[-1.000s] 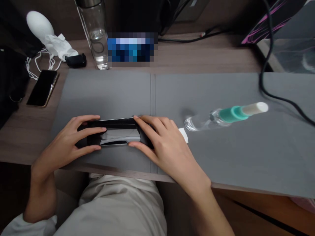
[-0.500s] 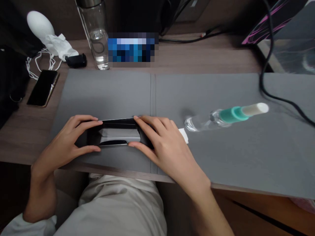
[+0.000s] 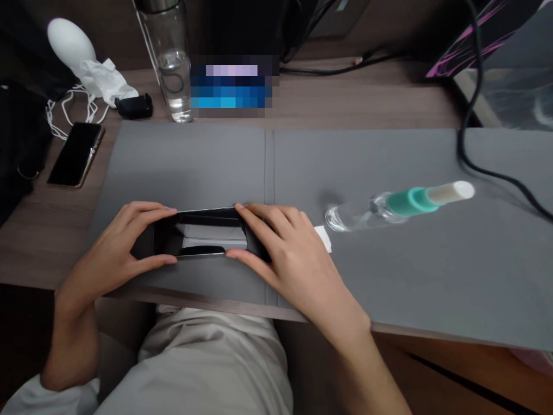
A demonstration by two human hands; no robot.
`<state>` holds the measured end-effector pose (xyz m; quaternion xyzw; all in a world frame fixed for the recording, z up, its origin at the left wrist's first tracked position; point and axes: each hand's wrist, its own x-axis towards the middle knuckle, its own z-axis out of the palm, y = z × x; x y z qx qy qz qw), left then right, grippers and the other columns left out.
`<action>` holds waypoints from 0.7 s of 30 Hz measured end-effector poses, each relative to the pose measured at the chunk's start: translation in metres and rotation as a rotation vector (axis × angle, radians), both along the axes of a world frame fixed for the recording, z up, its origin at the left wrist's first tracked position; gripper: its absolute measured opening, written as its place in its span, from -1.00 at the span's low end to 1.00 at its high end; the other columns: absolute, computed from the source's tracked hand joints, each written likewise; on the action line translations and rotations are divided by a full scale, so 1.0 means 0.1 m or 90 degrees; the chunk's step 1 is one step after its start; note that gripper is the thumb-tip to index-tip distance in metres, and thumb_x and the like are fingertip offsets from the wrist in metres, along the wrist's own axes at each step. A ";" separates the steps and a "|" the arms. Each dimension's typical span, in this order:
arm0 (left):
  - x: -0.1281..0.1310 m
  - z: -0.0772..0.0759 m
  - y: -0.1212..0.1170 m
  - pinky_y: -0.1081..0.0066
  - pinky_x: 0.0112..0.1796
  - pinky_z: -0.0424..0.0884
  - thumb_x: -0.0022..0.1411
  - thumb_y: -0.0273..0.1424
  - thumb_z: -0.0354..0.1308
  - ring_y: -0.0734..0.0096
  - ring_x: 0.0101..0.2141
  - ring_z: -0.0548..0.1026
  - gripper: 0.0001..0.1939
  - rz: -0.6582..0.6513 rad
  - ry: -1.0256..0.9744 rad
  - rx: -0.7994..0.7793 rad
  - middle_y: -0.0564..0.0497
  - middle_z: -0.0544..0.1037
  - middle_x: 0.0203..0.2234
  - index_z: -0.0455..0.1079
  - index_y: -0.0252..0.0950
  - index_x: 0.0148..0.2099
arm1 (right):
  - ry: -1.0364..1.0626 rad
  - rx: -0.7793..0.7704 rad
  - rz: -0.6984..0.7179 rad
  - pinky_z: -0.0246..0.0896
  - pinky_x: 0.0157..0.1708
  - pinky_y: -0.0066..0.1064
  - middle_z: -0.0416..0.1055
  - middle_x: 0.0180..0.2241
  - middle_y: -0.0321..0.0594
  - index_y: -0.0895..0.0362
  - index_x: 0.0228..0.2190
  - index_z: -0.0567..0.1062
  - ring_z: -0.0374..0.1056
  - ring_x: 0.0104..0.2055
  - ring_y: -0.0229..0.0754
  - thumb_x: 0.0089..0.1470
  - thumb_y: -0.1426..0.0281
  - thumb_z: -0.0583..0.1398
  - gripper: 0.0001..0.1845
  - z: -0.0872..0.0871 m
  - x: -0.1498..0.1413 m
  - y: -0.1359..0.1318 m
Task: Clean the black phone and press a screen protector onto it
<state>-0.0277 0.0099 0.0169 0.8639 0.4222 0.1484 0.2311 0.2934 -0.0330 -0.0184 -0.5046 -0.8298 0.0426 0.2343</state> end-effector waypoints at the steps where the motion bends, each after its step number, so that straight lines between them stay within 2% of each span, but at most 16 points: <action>1: 0.00 0.00 0.00 0.13 0.32 0.42 0.48 -0.04 0.31 0.10 0.28 0.44 -0.36 0.001 0.000 0.000 -0.12 0.43 0.27 0.29 -0.08 0.46 | 0.000 -0.003 0.001 0.40 0.09 -0.01 0.52 0.17 0.05 0.04 0.46 0.29 0.43 0.09 0.14 0.46 0.05 0.21 -0.30 0.00 0.00 0.00; 7: 0.00 0.01 -0.01 0.08 0.32 0.43 0.47 -0.07 0.34 0.09 0.27 0.45 -0.37 0.014 0.005 -0.014 -0.11 0.42 0.27 0.30 -0.05 0.46 | 0.002 -0.012 0.005 0.39 0.09 -0.01 0.52 0.15 0.05 0.05 0.47 0.28 0.42 0.08 0.15 0.47 0.04 0.19 -0.30 -0.01 0.01 0.00; 21: -0.01 -0.01 -0.01 0.14 0.27 0.48 0.48 -0.07 0.33 0.13 0.21 0.50 -0.38 0.012 -0.007 0.016 -0.11 0.47 0.22 0.32 -0.07 0.46 | 0.019 0.000 0.002 0.38 0.07 -0.03 0.49 0.17 0.07 0.09 0.43 0.32 0.43 0.09 0.15 0.46 0.02 0.19 -0.30 -0.01 0.00 0.01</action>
